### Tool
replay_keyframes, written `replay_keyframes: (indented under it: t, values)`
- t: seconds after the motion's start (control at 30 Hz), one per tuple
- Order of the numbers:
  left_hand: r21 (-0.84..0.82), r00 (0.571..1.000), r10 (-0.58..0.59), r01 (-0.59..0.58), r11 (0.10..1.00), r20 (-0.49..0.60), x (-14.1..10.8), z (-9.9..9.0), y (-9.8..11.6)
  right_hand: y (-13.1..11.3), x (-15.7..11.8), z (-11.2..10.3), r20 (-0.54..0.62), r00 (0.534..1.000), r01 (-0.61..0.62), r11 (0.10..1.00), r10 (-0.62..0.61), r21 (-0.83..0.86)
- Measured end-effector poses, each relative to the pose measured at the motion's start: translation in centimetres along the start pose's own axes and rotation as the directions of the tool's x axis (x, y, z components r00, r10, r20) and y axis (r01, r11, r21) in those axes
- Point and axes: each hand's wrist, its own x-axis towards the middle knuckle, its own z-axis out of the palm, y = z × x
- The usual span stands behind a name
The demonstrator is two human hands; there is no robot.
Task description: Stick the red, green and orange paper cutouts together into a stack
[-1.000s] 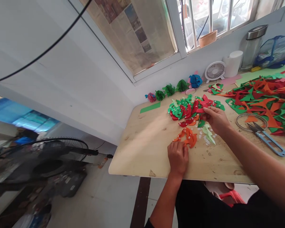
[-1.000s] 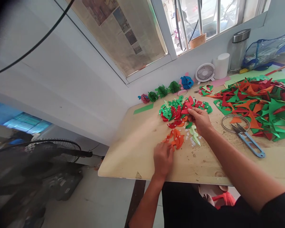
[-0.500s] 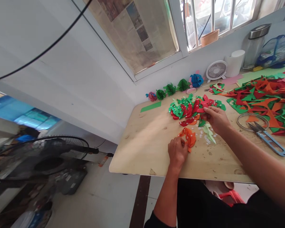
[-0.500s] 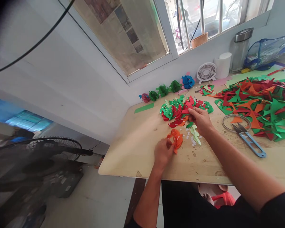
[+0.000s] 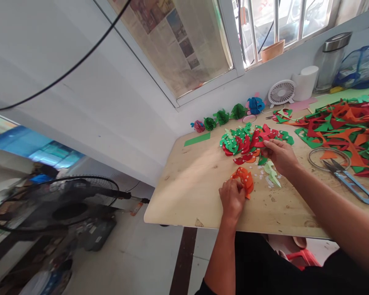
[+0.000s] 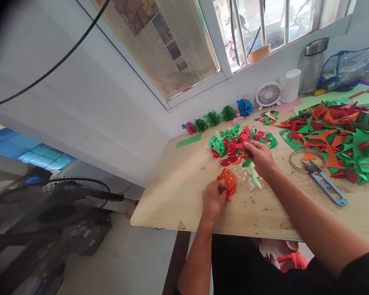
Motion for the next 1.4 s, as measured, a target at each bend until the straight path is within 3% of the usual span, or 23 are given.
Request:
replay_keyframes:
  t: [0.27, 0.43, 0.53, 0.6, 0.73, 0.8, 0.9, 0.93, 1.03, 1.13, 1.23, 1.4]
  values:
    - [-0.209, 0.993, -0.048, 0.071, 0.975, 0.111, 1.4, -0.1, -0.5, -0.1, -0.1, 0.2, -0.006, 1.000, -0.017, 1.000, 0.017, 0.027]
    - [-0.431, 0.963, -0.057, 0.171, 0.886, 0.265, 3.7, -0.3, -0.8, -0.1, -0.1, 0.0, 0.006, 1.000, -0.022, 1.000, 0.022, 0.013]
    - [-0.575, 0.916, -0.031, 0.277, 0.770, 0.399, 3.5, -0.5, -1.4, -0.2, 0.0, 0.0, -0.008, 0.999, -0.034, 0.999, 0.034, 0.026]
    - [-0.627, 0.860, -0.008, 0.377, 0.682, 0.510, 2.6, -0.8, -2.0, -0.2, 0.0, -0.1, -0.015, 0.999, -0.038, 0.999, 0.038, 0.035]
    - [-0.620, 0.805, -0.003, 0.460, 0.636, 0.594, 0.8, -1.8, -3.1, -0.2, -0.1, 0.1, -0.010, 0.999, -0.033, 0.998, 0.033, 0.048]
    - [-0.611, 0.799, 0.002, 0.459, 0.645, 0.602, 0.8, -2.4, -3.1, -0.1, -0.2, 0.1, -0.004, 1.000, -0.026, 0.999, 0.026, 0.037]
    - [-0.625, 0.853, -0.049, 0.419, 0.659, 0.520, 1.5, -3.0, -2.7, 0.0, -0.2, 0.0, 0.010, 1.000, -0.019, 1.000, 0.019, 0.002]
    - [-0.614, 0.853, -0.032, 0.400, 0.681, 0.521, 1.6, -3.1, -2.6, 0.0, -0.1, 0.0, 0.008, 1.000, -0.017, 1.000, 0.017, -0.005]
    - [-0.578, 0.828, 0.014, 0.379, 0.722, 0.560, 1.2, -3.2, -2.7, -0.1, 0.0, -0.2, -0.018, 1.000, -0.017, 1.000, 0.017, 0.000]
    - [-0.553, 0.804, -0.044, 0.446, 0.703, 0.593, -0.1, -3.3, -3.6, -0.3, 0.0, -0.2, -0.017, 1.000, -0.017, 1.000, 0.017, 0.015]
    - [-0.553, 0.750, -0.006, 0.494, 0.671, 0.662, -1.0, -3.7, -4.3, -0.4, -0.1, -0.1, -0.009, 1.000, -0.017, 1.000, 0.018, 0.020]
    - [-0.577, 0.789, -0.008, 0.457, 0.678, 0.615, -1.1, -5.1, -4.2, -0.1, 0.0, -0.2, -0.020, 1.000, -0.015, 1.000, 0.015, 0.017]
